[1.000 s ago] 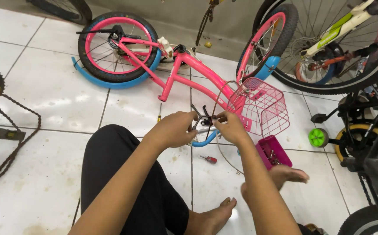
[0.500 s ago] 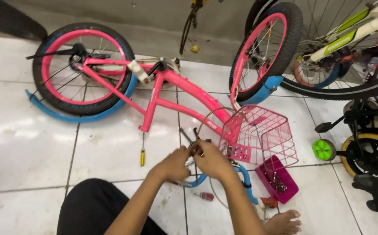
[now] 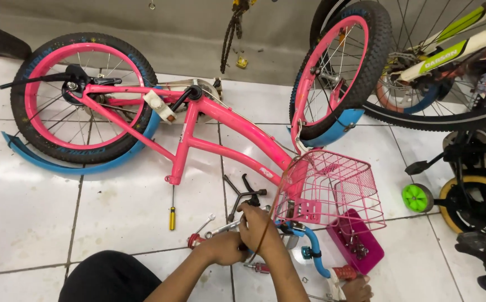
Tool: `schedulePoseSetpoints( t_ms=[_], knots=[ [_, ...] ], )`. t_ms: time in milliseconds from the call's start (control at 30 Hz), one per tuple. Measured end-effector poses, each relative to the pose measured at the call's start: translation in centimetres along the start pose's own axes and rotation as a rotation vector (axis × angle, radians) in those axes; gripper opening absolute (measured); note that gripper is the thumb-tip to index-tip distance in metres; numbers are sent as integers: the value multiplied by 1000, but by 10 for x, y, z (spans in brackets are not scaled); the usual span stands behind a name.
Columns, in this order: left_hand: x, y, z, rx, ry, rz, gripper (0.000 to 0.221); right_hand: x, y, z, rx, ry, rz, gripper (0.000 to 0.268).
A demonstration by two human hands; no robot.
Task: Tightening the nuts on the front wheel of a pink bicycle using a wrench to secure it to the fork.
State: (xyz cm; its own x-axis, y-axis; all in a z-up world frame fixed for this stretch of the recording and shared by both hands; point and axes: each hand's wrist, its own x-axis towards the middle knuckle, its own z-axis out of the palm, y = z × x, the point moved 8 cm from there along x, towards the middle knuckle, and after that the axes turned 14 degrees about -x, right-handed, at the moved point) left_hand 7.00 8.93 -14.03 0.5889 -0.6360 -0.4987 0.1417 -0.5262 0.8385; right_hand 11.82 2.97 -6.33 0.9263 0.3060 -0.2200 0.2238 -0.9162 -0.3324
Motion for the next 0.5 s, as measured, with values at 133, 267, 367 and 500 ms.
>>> schedulePoseSetpoints(
  t_ms=[133, 267, 367, 500],
  knots=[
    [12, -12, 6, 37, -18, 46, 19, -6, 11, 36, 19, -134, 124, 35],
    [10, -18, 15, 12, -22, 53, 19, -17, 13, 53, -55, 27, 24, 33],
    [4, -13, 9, -20, -43, 62, 17, -17, 7, 48, -47, 10, 23, 34],
    [-26, -2, -2, -56, -28, -96, 37, -36, -24, 9, 222, -402, 304, 75]
  ],
)
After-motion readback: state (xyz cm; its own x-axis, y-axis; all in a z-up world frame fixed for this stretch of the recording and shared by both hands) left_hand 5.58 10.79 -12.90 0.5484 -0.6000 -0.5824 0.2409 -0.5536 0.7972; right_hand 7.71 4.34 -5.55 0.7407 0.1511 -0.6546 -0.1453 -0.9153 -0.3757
